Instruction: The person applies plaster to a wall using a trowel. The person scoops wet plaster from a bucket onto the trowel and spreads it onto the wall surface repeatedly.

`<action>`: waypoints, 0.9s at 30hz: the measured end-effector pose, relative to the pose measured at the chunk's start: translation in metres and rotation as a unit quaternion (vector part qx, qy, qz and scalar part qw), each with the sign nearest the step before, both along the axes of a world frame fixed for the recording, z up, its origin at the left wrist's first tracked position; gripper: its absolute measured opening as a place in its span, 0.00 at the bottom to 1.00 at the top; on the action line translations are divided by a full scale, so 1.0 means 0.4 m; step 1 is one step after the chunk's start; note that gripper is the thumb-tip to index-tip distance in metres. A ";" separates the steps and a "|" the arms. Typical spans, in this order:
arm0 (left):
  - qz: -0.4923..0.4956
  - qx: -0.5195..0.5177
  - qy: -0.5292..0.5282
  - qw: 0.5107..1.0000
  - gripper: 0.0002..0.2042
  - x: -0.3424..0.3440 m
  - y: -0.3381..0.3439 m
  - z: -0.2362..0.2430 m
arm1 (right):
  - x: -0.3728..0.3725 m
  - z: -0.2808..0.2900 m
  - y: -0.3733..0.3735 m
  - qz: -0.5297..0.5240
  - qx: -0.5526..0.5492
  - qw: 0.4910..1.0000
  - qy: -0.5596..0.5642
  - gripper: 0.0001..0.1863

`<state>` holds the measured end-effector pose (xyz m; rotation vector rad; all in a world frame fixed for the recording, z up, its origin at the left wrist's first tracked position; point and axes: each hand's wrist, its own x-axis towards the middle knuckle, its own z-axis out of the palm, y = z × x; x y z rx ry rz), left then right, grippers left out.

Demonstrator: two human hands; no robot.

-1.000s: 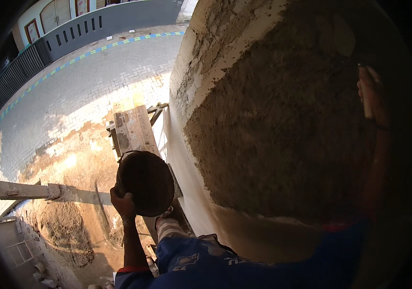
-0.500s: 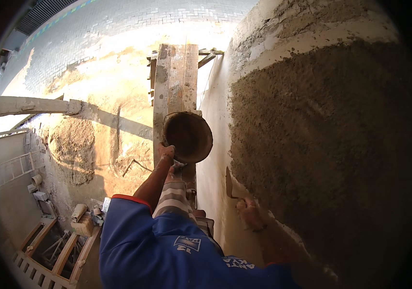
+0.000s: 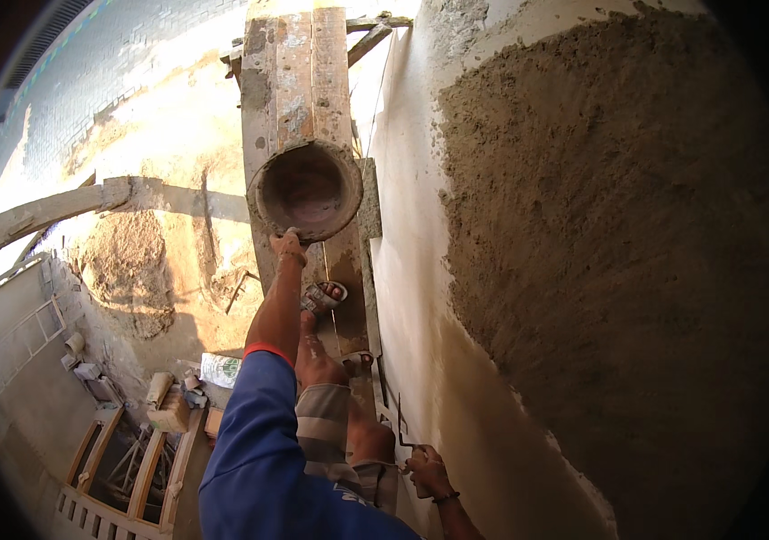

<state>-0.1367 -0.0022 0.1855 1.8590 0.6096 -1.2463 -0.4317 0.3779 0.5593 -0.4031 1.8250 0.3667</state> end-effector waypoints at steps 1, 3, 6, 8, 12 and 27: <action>-0.002 0.005 0.015 1.000 0.23 0.003 -0.027 -0.056 | -0.008 -0.005 0.021 -0.003 0.011 1.000 0.012 0.30; -0.006 0.016 0.042 0.999 0.21 0.014 -0.057 -0.130 | -0.019 -0.011 0.053 0.041 0.000 0.999 -0.028 0.32; -0.042 0.044 0.077 0.995 0.17 0.005 -0.028 -0.171 | -0.024 -0.022 0.080 -0.048 0.071 0.995 0.041 0.32; -0.077 0.056 0.089 0.991 0.17 0.014 -0.011 -0.172 | -0.020 -0.031 0.087 -0.099 0.053 0.993 0.033 0.32; -0.276 0.089 0.096 0.952 0.20 0.012 0.123 -0.131 | -0.001 -0.029 0.068 -0.051 -0.022 0.998 0.014 0.32; -0.691 -0.022 -0.007 0.722 0.32 0.016 0.388 0.281 | -0.018 0.116 0.311 -0.339 -0.212 0.916 -0.019 0.22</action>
